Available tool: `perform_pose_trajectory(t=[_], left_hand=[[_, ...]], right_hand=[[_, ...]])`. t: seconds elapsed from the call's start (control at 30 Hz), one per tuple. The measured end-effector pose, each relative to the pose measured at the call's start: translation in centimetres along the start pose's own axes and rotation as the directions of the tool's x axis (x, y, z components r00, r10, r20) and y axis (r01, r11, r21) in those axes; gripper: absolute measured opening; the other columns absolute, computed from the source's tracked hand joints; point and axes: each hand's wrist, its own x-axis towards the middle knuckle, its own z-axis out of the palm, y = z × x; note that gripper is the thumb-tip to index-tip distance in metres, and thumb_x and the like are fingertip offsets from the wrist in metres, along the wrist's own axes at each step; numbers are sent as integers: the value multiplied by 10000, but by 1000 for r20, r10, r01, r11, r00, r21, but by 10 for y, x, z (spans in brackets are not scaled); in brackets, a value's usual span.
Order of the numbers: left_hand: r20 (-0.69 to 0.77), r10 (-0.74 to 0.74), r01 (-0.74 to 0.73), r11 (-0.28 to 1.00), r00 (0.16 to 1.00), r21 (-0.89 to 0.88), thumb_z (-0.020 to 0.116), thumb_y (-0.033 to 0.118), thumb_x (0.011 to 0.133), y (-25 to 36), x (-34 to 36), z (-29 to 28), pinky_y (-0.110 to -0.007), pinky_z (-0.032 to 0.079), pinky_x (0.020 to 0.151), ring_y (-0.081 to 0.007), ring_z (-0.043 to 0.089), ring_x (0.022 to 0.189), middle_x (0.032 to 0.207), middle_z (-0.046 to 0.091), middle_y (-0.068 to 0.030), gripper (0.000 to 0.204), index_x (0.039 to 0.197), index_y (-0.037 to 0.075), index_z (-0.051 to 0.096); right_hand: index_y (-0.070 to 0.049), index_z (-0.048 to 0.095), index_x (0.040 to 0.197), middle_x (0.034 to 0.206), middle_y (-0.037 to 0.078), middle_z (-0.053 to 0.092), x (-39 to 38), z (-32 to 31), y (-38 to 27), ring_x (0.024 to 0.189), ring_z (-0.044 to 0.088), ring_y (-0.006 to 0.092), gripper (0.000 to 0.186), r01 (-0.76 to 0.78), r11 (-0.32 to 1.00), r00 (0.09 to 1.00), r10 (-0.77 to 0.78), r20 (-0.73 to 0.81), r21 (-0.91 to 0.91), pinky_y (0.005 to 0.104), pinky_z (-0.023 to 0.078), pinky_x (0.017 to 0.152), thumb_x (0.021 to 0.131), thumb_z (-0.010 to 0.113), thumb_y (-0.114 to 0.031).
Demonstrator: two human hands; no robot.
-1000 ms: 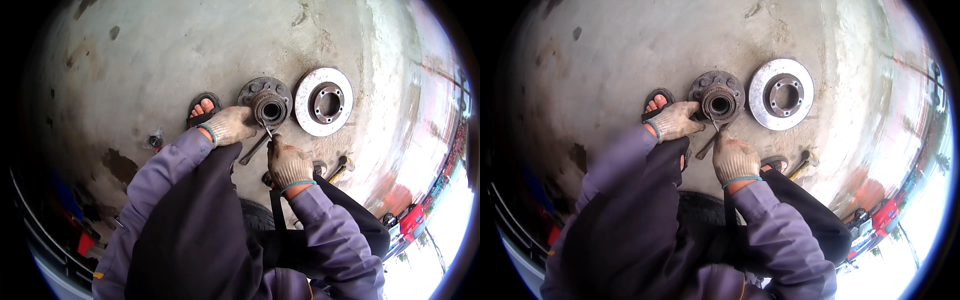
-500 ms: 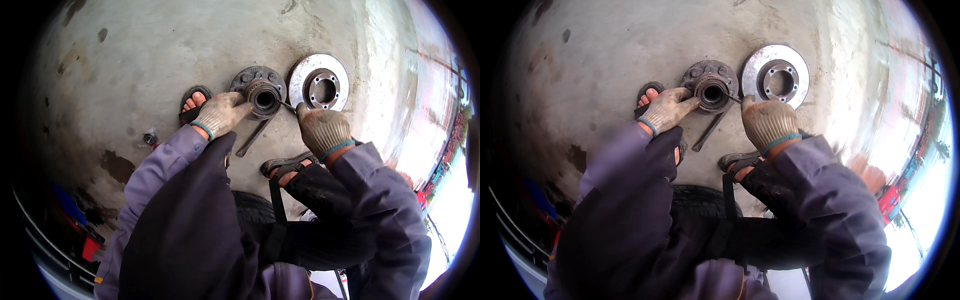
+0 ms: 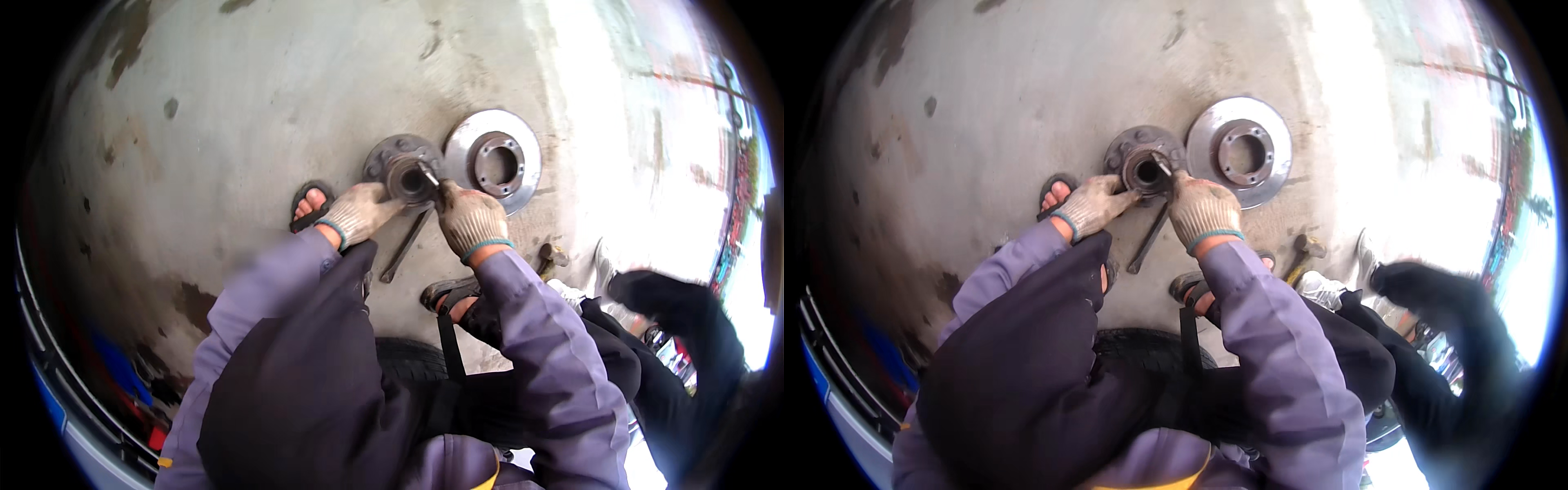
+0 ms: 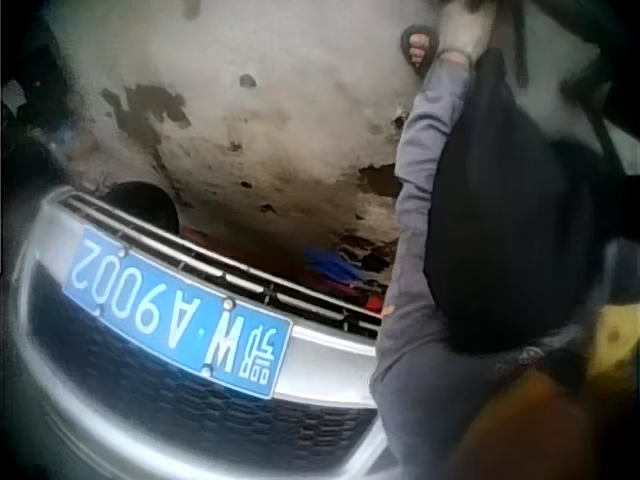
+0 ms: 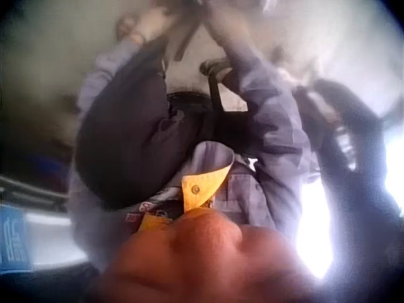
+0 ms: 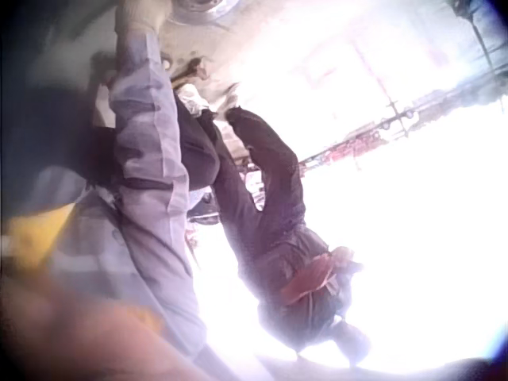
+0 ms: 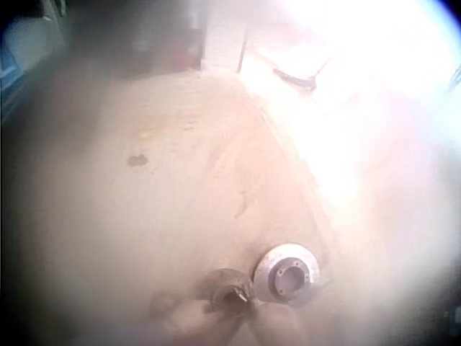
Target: The person sits on the floor and uses a screwdriver to pry and remove a metal ring from a car wheel hub assembly. They rotate the hub to access different sections of the ring and continue prying until the ring is removed.
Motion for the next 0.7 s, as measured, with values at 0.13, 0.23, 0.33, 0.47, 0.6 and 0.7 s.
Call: perform_pose_trajectory(t=[0.13, 0.23, 0.33, 0.47, 0.6, 0.7], left_hand=[[27, 73, -74, 997, 997, 31, 660, 501, 975, 6, -11, -14, -444, 525, 999, -343, 694, 1187, 1232, 736, -229, 603, 1308, -2, 676], [-31, -91, 88, 991, 995, -106, 713, 407, 960, 48, -33, -52, -365, 575, 823, -212, 738, 907, 1036, 774, -158, 497, 1232, -9, 712], [-163, 28, -33, 999, 986, -31, 722, 369, 946, 90, -59, -104, -356, 579, 798, -198, 727, 853, 992, 770, -144, 432, 1153, -10, 742], [-170, 204, -157, 954, 964, 255, 718, 397, 930, 179, -142, -155, -390, 574, 905, -278, 742, 1014, 1093, 770, -176, 443, 1173, 27, 749], [98, 253, -262, 777, 963, 571, 696, 472, 943, 249, -223, -147, -410, 527, 1040, -318, 687, 1201, 1271, 727, -199, 580, 1329, 40, 681], [141, 162, -215, 749, 977, 627, 677, 517, 945, 285, -269, -127, -416, 498, 1081, -311, 667, 1241, 1318, 702, -220, 632, 1378, 56, 652]], right_hand=[[-97, 691, 1207, 1095, 194, 727, -20, 2, 28, 987, 730, 380, 295, 236, 968, 944, -207, -258, 87, 480, 597, 841, 1004, 588, -285], [-74, 684, 1280, 1228, 173, 668, -51, -15, 27, 1085, 696, 358, 353, 206, 978, 908, -180, -378, 29, 451, 585, 920, 970, 606, -223], [-40, 613, 1344, 1262, 191, 636, -93, -43, 28, 1095, 680, 393, 549, 287, 933, 866, -156, -476, 217, 445, 572, 928, 816, 732, -135], [-46, 643, 1263, 1232, 162, 670, -147, -95, 14, 1068, 704, 365, 312, 455, 870, 673, -197, -713, 189, 431, 585, 911, 967, 567, -107], [-33, 648, 1259, 1225, 153, 687, -190, -127, 7, 1079, 715, 329, 301, 468, 803, 735, -123, -666, 368, 398, 580, 931, 982, 560, -111], [-60, 673, 1285, 1269, 165, 687, -188, -151, -12, 1144, 703, 296, 314, 189, 88, 981, 36, -193, 978, 406, 566, 961, 1029, 528, -171]])
